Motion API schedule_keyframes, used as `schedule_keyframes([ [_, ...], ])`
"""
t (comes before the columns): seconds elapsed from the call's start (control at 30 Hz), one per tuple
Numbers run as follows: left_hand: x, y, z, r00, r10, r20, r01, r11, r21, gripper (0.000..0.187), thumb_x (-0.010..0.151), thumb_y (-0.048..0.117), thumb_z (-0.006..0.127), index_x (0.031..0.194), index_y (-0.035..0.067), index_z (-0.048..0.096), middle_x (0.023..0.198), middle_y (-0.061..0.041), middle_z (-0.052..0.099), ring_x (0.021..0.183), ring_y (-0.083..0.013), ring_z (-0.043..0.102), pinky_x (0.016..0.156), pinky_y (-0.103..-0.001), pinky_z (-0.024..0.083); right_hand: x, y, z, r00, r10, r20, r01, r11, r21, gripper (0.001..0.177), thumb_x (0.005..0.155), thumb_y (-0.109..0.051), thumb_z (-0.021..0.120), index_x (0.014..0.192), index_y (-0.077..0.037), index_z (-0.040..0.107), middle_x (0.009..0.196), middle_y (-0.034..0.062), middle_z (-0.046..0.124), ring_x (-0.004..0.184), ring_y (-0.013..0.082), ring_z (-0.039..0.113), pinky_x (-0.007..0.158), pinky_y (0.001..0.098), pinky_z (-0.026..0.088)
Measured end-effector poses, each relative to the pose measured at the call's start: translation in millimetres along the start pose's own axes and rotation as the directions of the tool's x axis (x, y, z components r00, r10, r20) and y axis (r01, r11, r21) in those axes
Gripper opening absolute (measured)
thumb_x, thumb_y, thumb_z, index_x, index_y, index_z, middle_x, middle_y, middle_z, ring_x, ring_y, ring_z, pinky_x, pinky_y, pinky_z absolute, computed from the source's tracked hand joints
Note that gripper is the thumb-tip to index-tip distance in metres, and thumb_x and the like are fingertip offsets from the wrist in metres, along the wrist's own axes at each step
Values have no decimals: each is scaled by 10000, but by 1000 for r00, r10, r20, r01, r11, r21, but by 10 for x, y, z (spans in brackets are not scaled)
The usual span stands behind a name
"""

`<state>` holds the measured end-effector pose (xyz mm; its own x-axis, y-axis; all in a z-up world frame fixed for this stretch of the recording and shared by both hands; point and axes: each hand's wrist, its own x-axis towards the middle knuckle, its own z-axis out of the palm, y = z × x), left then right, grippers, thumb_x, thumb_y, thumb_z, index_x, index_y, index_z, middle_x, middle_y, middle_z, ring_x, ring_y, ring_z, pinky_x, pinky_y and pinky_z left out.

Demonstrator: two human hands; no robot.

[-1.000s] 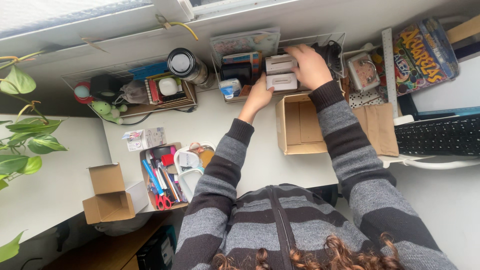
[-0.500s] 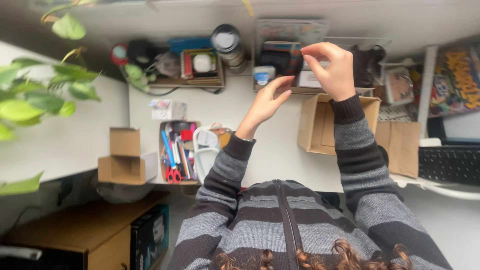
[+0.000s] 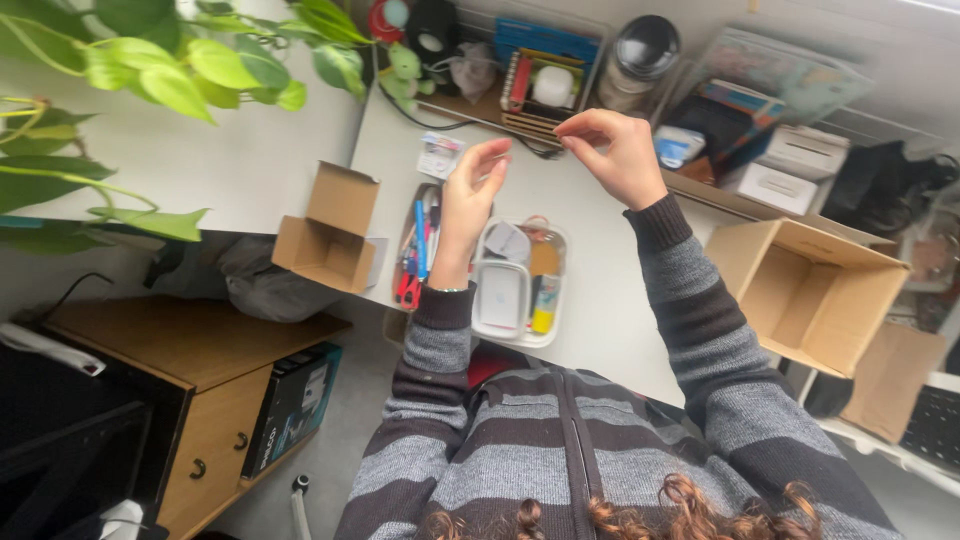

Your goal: The person organizes and packs various items into a cardboard box on a desk. They handle a teal cloth, a black pouch, a small brown card, a tube of cream, a white electronic device, and a keyboard, placing them into the box one by one. The person also rubs cream onto their hands and places a ruler and a brown paper bag into the box.

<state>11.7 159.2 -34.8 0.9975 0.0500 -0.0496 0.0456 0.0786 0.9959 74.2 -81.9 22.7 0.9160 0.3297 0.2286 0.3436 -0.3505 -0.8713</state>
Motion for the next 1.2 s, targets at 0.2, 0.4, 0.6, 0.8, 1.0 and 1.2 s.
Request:
schedule_keyframes([
  [0.2,134,-310,-801,908,346,-235,-74,687,723,751,811,122,916,1473,87,564,1565,-264,503,1431,-458,495,1198,-543,412,431,85,788,993,90,74,-93,995,47,158,963,-31,773,1120,-27,795,1039,90,812,920,160,799,836,294,627],
  [0.4,325,-615,-1133,983,160,-92,-48,703,709,1123,695,186,985,1605,95,333,1585,-348,365,1388,-546,428,1131,-563,409,710,289,1470,987,74,143,-71,997,-24,318,889,-23,777,1204,-13,738,1124,122,774,931,211,796,786,322,636],
  [0.6,430,-677,-1298,995,58,-78,11,726,688,1085,769,178,934,1675,127,339,1524,-210,518,1332,-454,564,1143,-512,473,764,438,1912,961,139,240,-123,989,-81,482,855,23,683,1330,-51,695,1272,148,759,988,234,801,797,335,643],
  [0.8,524,-505,-1513,975,132,-179,-38,893,449,990,787,151,909,1591,31,344,1464,-225,463,1337,-404,569,1099,-465,523,1285,707,1963,993,26,-114,-46,983,-179,523,875,79,654,1389,-15,642,1396,207,661,955,304,769,878,398,615],
  [1.0,563,-495,-1746,965,230,-123,-135,844,519,847,770,99,919,1487,28,473,1431,-206,537,1355,-402,550,1147,-487,476,1651,1048,2208,981,94,-167,-134,961,-242,658,818,98,738,1448,-3,576,1317,214,639,955,338,750,863,415,584],
  [1.2,601,-564,-1809,974,203,-101,-138,884,447,819,773,74,838,1503,36,470,1435,-202,532,1356,-385,563,1163,-472,485,1542,935,2184,970,-29,-240,-33,967,-252,323,837,25,883,1109,-16,713,1149,157,649,922,294,750,780,366,618],
])
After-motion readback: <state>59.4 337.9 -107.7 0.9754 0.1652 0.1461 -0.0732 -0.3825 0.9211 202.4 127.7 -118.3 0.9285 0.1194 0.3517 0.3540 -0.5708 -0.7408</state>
